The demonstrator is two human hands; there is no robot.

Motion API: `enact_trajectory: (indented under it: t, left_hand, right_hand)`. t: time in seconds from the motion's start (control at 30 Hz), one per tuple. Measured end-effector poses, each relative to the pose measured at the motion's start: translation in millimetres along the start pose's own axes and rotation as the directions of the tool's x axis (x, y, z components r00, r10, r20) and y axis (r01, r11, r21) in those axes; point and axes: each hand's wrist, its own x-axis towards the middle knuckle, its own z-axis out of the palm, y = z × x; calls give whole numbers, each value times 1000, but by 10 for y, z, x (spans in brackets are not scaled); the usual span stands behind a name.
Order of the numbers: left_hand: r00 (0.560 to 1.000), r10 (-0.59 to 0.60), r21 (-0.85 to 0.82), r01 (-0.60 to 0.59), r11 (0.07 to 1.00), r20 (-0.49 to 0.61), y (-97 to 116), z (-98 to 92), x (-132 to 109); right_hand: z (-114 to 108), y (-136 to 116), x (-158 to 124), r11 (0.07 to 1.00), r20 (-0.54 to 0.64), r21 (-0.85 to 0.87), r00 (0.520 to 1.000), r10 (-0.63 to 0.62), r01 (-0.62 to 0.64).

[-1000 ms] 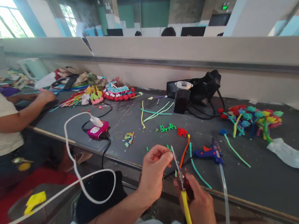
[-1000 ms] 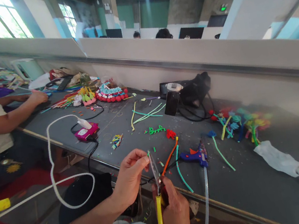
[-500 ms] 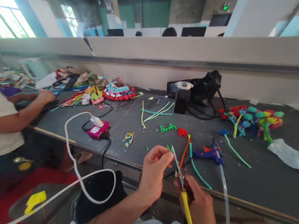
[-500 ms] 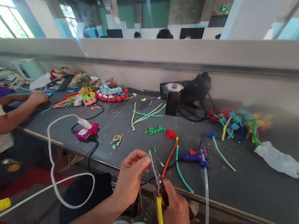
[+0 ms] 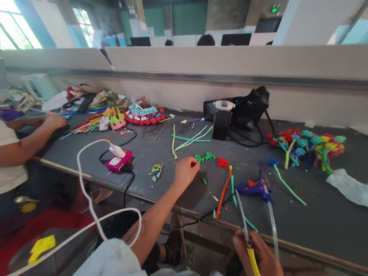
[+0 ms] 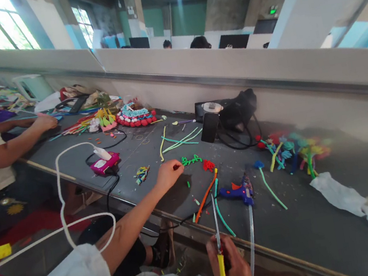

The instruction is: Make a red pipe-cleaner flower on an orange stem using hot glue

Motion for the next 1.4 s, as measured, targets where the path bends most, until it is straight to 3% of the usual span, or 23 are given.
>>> enact_trajectory:
  t: [0.13, 0.23, 0.33, 0.5, 0.57, 0.67, 0.77, 0.9, 1.0, 1.1, 1.13, 1.17, 1.23, 1.3, 1.4]
  left_hand:
    - [989, 101, 150, -117, 982, 108, -80, 62, 235]
    - [958, 213, 224, -254, 941, 191, -83, 7, 196]
    - [892, 341, 260, -419, 870, 298, -51, -101, 27]
    - [748, 469, 247, -621, 743, 470, 53, -190, -219]
    - [718, 483, 230, -649, 726, 502, 100, -177, -249]
    - [709, 490, 191, -647, 738, 507, 159, -141, -237]
    - [734, 483, 131, -603, 787, 477, 183, -110, -204]
    - [810, 426, 11, -470, 883, 403, 200, -93, -245]
    - [875, 348, -126, -325, 937, 335, 306, -128, -398]
    - [913, 289, -307, -197, 931, 290, 509, -210, -606]
    - [935, 207, -530, -25, 847, 287, 582, -243, -669]
    - [940, 135, -695, 129, 707, 312, 650, -276, -724]
    - [937, 45, -830, 284, 480, 347, 755, -335, -803]
    - [932, 10, -861, 331, 387, 362, 813, -378, -844]
    - [927, -11, -864, 353, 359, 374, 835, -402, -868]
  right_hand:
    - [-25, 98, -49, 999, -36, 8, 998, 51, -51]
    - [-31, 180, -73, 996, -53, 24, 995, 90, -89]
    - [-41, 218, -78, 993, -77, 37, 991, 112, -110]
    - [-42, 147, -26, 994, -7, 60, 995, 96, -96]
    - [-29, 99, -9, 994, 10, 73, 997, 81, -82]
    - [-10, 38, -3, 994, 42, 82, 997, 67, -70]
    - [-2, 6, 0, 994, 58, 90, 997, 50, -55]
    - [-9, 13, 58, 999, 74, 35, 997, -27, 25]
    - [-14, 7, 136, 987, 93, -39, 984, -154, 158]
    - [-8, -64, 210, 958, 99, -122, 963, -249, 260]
    - [-4, -100, 230, 949, 91, -152, 960, -263, 275]
    - [2, -136, 247, 941, 83, -182, 958, -275, 286]
    - [13, -196, 273, 920, 63, -238, 950, -306, 312]
    - [21, -226, 290, 895, 53, -287, 939, -340, 340]
    - [26, -213, 302, 862, 51, -340, 922, -383, 376]
